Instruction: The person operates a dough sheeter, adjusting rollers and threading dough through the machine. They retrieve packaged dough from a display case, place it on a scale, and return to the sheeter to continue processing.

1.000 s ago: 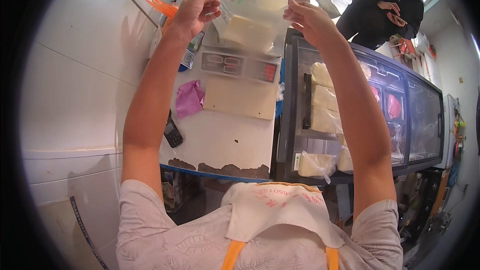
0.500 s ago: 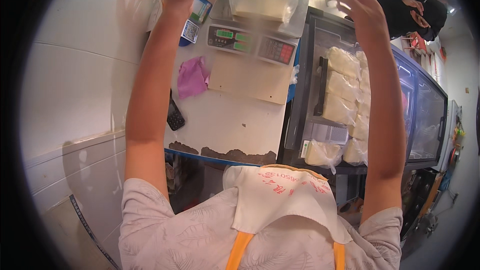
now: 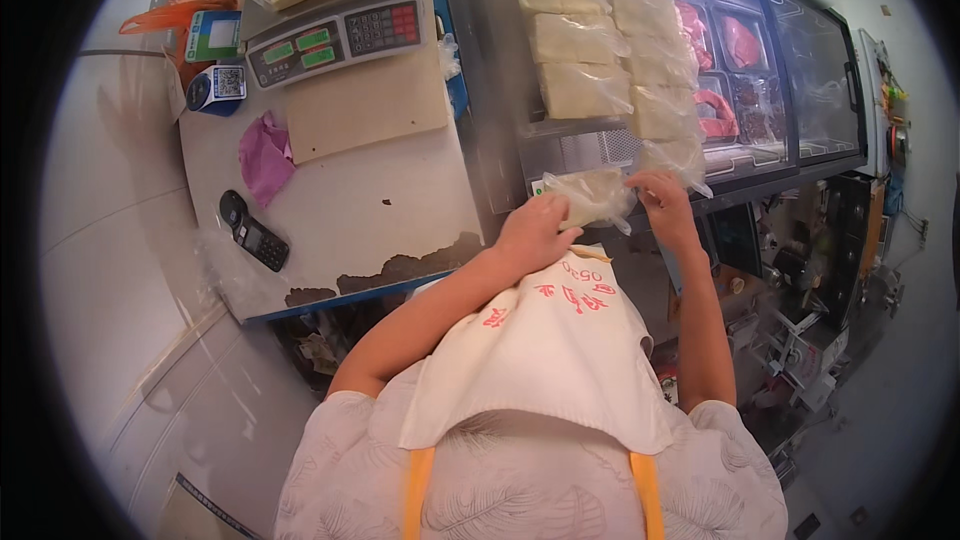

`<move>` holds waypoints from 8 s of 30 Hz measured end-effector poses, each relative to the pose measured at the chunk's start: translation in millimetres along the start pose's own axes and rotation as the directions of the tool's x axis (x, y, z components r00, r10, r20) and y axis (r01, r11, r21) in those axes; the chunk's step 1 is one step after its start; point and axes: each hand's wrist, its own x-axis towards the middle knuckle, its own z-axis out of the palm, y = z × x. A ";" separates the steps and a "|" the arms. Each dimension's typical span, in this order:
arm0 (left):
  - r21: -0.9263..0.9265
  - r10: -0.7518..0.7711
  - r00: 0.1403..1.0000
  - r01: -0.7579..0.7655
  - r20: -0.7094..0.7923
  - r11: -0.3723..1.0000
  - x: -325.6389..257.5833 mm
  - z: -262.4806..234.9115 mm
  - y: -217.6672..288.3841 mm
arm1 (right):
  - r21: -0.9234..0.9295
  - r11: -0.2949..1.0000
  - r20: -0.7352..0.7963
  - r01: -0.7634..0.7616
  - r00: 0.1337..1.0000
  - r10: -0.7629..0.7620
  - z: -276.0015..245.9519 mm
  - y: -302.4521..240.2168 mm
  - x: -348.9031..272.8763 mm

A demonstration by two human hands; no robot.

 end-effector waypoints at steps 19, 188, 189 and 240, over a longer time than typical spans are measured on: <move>-0.739 -0.282 0.951 0.100 -0.125 0.667 11.2 70.5 0.3 | 0.656 0.645 0.497 -0.392 0.868 0.022 -5.2 34.6 -3.1; -0.803 -0.603 0.579 -0.164 -0.549 0.573 -162.7 -205.6 -32.6 | -0.304 0.692 0.686 0.655 0.654 -0.319 239.4 -250.8 202.3; -0.808 -0.610 0.579 -0.158 -0.541 0.567 -162.6 -208.1 -30.8 | -0.312 0.699 0.679 0.643 0.666 -0.309 239.4 -249.9 204.0; -0.701 -0.639 0.636 0.208 -0.433 0.682 -166.7 -241.5 -11.8 | -0.252 0.604 0.636 0.756 0.600 -0.485 146.5 -301.9 176.4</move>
